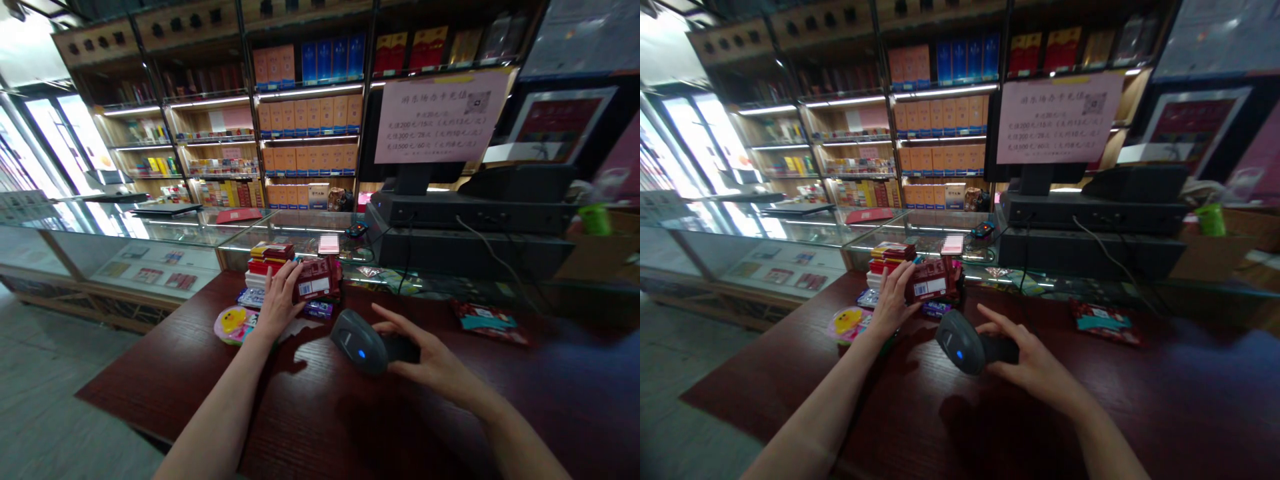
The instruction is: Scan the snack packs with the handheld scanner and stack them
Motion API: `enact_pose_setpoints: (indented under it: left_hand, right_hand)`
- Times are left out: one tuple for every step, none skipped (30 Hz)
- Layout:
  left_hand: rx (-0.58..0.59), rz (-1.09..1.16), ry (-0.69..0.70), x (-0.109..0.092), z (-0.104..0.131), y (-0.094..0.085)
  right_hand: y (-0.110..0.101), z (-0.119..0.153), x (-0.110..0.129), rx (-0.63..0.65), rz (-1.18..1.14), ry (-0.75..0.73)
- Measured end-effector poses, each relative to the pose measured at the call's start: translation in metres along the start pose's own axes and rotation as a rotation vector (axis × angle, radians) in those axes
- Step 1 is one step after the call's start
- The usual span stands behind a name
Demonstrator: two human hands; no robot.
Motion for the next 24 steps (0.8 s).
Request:
enact_pose_setpoints:
  left_hand:
    - [-0.006, -0.001, -0.001, 0.000, 0.000, 0.000]
    - [-0.015, -0.001, -0.001, 0.001, 0.000, 0.000]
    - [-0.027, 0.000, 0.000, 0.001, 0.000, -0.001]
    - [-0.039, 0.000, 0.002, 0.000, 0.000, -0.002]
    - [-0.050, 0.000, 0.006, 0.000, 0.000, -0.002]
    - [-0.052, -0.001, 0.009, 0.000, -0.001, -0.003]
    - [-0.051, -0.004, 0.012, -0.001, -0.001, -0.003]
    - [-0.049, -0.007, 0.014, -0.001, -0.001, -0.003]
    - [-0.043, -0.010, 0.013, -0.001, -0.001, -0.003]
    - [-0.033, -0.011, 0.012, -0.001, -0.001, -0.003]
    - [-0.024, -0.010, 0.010, -0.001, -0.001, -0.002]
    - [-0.017, -0.007, 0.008, -0.001, -0.001, -0.002]
    - [-0.012, -0.003, 0.007, -0.001, -0.001, -0.001]
    - [-0.008, 0.000, 0.005, -0.001, 0.000, -0.001]
    - [-0.007, 0.003, 0.004, -0.001, 0.000, -0.001]
    - [-0.006, 0.004, 0.003, -0.001, 0.000, -0.001]
    - [-0.006, 0.006, 0.003, -0.001, -0.001, -0.002]
    - [-0.005, 0.007, 0.005, -0.002, -0.001, -0.002]
    - [-0.007, 0.008, 0.007, -0.003, -0.001, -0.003]
    - [-0.011, 0.009, 0.009, -0.004, -0.002, -0.004]
    - [-0.016, 0.011, 0.010, -0.004, -0.002, -0.005]
    - [-0.021, 0.013, 0.011, -0.005, -0.002, -0.006]
    - [-0.026, 0.016, 0.012, -0.005, -0.002, -0.006]
    - [-0.029, 0.019, 0.015, -0.006, -0.002, -0.006]
  right_hand:
    - [-0.001, 0.000, 0.000, -0.006, 0.000, 0.006]
    - [-0.002, 0.001, -0.001, -0.010, 0.002, 0.012]
    - [-0.002, 0.001, -0.001, -0.013, 0.006, 0.016]
    - [-0.002, 0.001, -0.001, -0.015, 0.012, 0.018]
    - [-0.002, 0.001, -0.002, -0.015, 0.016, 0.018]
    - [-0.002, 0.001, -0.002, -0.013, 0.019, 0.017]
    - [-0.002, 0.001, -0.002, -0.012, 0.019, 0.015]
    - [-0.001, 0.001, -0.003, -0.008, 0.015, 0.011]
    - [0.000, 0.000, -0.003, -0.003, 0.008, 0.009]
    - [0.000, 0.000, -0.003, 0.001, 0.000, 0.008]
    - [0.001, 0.000, -0.004, 0.006, -0.006, 0.009]
    - [0.001, 0.000, -0.004, 0.011, -0.009, 0.011]
    - [0.002, 0.000, -0.005, 0.018, -0.009, 0.013]
    - [0.002, -0.001, -0.006, 0.027, -0.004, 0.015]
    - [0.003, -0.001, -0.007, 0.037, 0.007, 0.016]
    - [0.005, -0.002, -0.009, 0.048, 0.024, 0.018]
    - [0.007, -0.002, -0.011, 0.058, 0.045, 0.019]
    - [0.009, -0.003, -0.013, 0.068, 0.072, 0.017]
    - [0.012, -0.003, -0.015, 0.080, 0.103, 0.014]
    - [0.016, -0.004, -0.017, 0.093, 0.134, 0.008]
    - [0.020, -0.004, -0.019, 0.107, 0.165, 0.002]
    - [0.025, -0.005, -0.021, 0.124, 0.192, -0.002]
    - [0.030, -0.005, -0.022, 0.143, 0.215, -0.005]
    - [0.034, -0.005, -0.023, 0.158, 0.236, -0.008]
Point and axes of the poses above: each hand's wrist, its own z-axis away from the middle knuckle, its own y-axis out of the palm, x = y × z, the point moved 10 cm from there along -z, towards the middle knuckle
